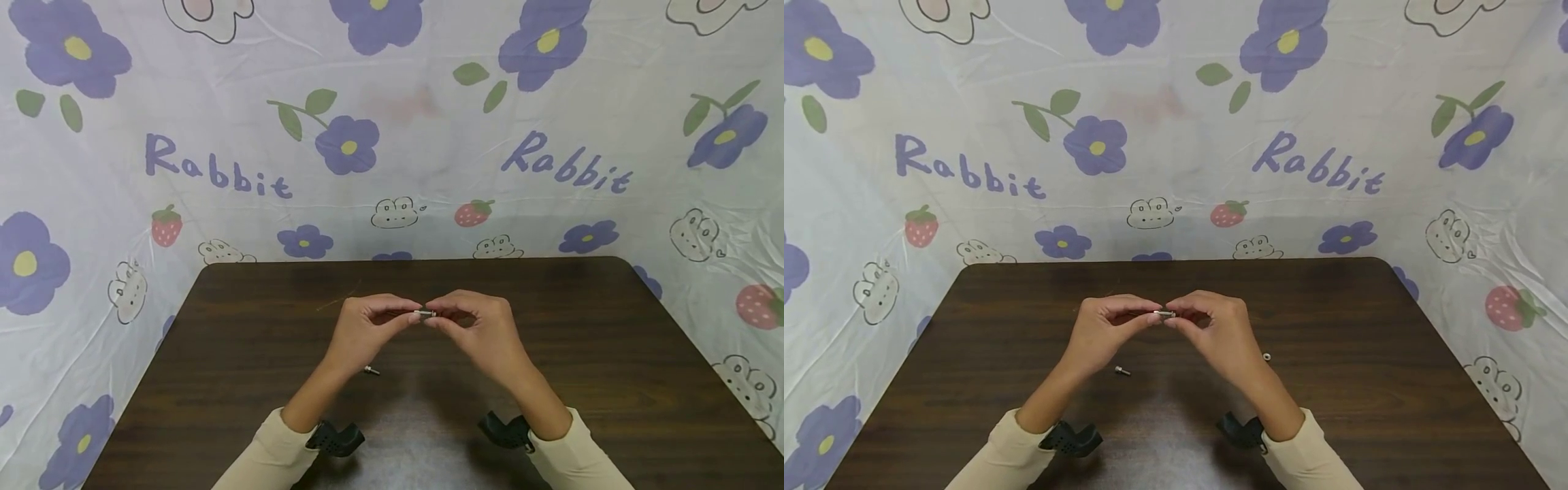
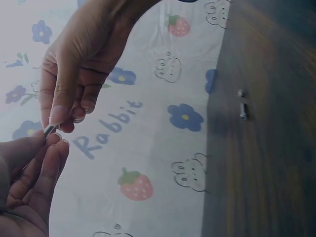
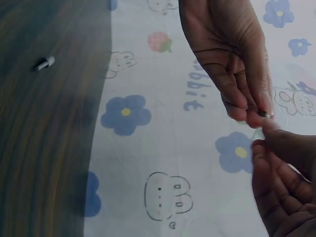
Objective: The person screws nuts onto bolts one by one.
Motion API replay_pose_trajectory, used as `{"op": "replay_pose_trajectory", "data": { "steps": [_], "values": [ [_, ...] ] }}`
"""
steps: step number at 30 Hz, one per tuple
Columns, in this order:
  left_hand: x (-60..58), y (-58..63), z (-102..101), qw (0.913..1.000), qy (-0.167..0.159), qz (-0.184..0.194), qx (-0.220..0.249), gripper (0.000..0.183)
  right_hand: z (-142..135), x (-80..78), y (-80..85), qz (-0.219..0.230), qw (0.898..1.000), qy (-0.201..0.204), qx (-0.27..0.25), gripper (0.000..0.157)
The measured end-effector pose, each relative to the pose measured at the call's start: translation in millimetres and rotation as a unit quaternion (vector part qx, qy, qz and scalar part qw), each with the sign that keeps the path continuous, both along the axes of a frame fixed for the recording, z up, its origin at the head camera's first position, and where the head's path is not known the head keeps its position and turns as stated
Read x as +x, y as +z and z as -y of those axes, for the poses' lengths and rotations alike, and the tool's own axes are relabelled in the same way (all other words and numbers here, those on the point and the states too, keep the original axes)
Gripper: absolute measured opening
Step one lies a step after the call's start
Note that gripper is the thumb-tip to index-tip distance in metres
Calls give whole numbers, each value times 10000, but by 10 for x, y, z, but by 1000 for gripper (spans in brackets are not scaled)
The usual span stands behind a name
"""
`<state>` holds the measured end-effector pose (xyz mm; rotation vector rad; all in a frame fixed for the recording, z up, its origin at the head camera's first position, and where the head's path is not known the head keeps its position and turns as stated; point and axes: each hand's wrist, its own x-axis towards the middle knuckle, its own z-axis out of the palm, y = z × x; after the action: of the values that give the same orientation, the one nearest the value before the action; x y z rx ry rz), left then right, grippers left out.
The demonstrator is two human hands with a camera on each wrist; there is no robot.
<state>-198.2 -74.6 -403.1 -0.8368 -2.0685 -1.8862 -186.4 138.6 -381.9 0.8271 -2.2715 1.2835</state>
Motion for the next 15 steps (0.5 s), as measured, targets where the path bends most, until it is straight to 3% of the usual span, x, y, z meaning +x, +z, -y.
{"op": "replay_pose_trajectory", "data": {
  "steps": [9,15],
  "values": [
    [113,250,34,9975,164,-583,359,14,78,59,156,-496,9929,476,-970,26],
    [201,383,37,9956,147,-769,510,14,144,101,261,-1101,9825,583,-1382,36]
  ]
}}
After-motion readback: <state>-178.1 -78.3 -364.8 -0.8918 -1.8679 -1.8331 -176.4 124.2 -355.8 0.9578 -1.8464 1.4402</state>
